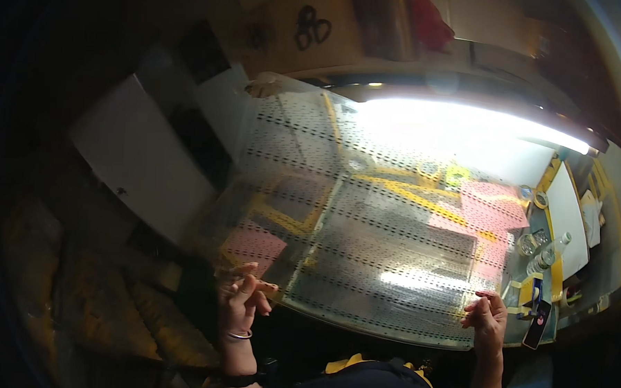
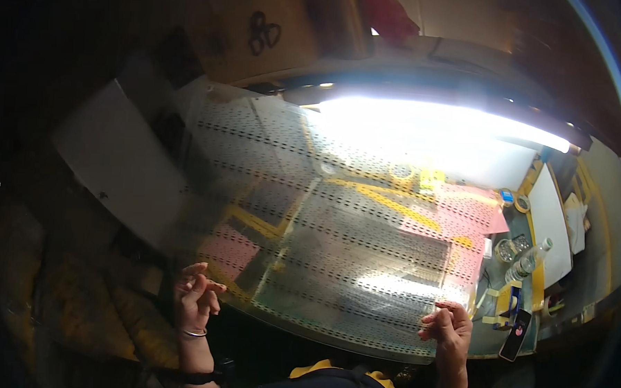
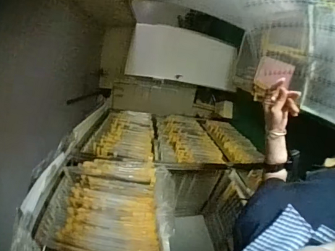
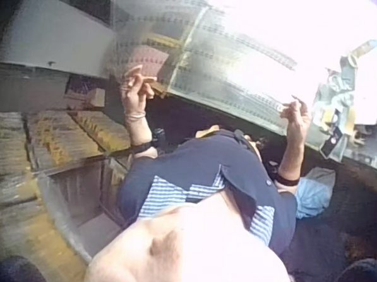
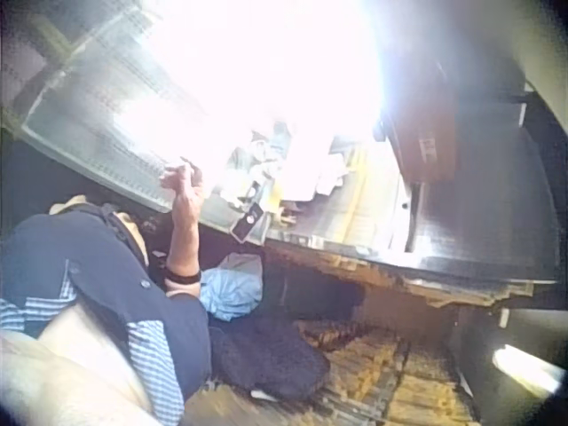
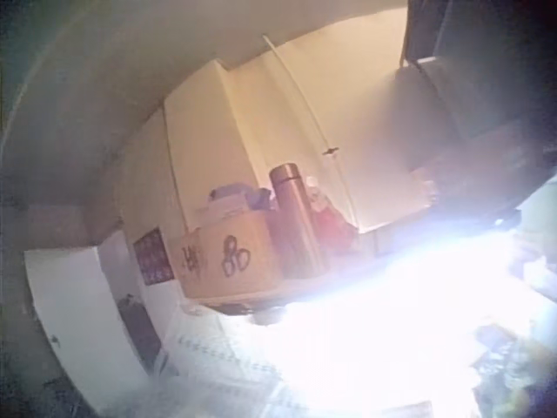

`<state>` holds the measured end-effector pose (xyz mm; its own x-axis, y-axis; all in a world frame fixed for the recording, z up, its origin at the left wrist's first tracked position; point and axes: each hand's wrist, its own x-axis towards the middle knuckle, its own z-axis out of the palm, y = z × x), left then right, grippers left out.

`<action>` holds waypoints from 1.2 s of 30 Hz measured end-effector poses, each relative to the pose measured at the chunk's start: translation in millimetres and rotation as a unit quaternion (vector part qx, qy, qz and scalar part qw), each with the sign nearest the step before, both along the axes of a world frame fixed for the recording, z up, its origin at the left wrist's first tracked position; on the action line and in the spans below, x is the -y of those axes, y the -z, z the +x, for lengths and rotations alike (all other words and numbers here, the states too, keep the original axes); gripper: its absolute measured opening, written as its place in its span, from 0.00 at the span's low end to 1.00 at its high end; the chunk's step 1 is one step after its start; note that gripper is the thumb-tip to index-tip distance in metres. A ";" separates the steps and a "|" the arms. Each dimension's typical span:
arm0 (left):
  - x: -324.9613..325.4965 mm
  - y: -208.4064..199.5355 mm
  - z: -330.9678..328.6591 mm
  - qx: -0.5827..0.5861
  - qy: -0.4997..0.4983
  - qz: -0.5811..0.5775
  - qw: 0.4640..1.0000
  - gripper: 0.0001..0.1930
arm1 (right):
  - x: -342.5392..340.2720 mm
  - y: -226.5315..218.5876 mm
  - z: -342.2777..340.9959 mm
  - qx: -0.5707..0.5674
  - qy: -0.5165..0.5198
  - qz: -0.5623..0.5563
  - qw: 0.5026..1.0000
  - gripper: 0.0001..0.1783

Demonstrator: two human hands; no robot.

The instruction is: Inspecting and sorting stamped metal sheets into plastic protective sleeves at a workstation.

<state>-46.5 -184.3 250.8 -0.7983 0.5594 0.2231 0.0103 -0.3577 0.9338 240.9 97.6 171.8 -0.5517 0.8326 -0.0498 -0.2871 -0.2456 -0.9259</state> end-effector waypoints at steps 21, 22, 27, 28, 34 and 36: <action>-5.6 -3.3 8.6 -0.058 0.030 0.025 0.998 0.14 | -4.6 3.0 -2.6 -0.016 0.024 -0.023 0.999 0.13; -5.9 -4.1 10.5 -0.063 0.019 0.027 0.997 0.15 | -4.3 3.2 -1.9 -0.021 0.026 -0.024 0.999 0.13; -12.1 -2.6 11.4 -0.053 0.030 0.008 0.998 0.16 | -4.1 7.4 5.4 -0.014 0.043 -0.023 0.999 0.13; -13.7 -1.9 12.4 -0.057 0.031 0.007 0.998 0.17 | -3.9 6.9 6.9 -0.007 0.051 -0.023 0.998 0.13; -12.2 6.8 3.7 -0.077 0.006 -0.003 0.997 0.26 | -8.4 11.8 -0.7 -0.016 0.044 -0.037 0.998 0.13; -7.7 10.1 -1.6 -0.077 0.004 0.021 0.997 0.35 | -9.2 13.4 0.7 -0.012 0.039 -0.036 0.999 0.13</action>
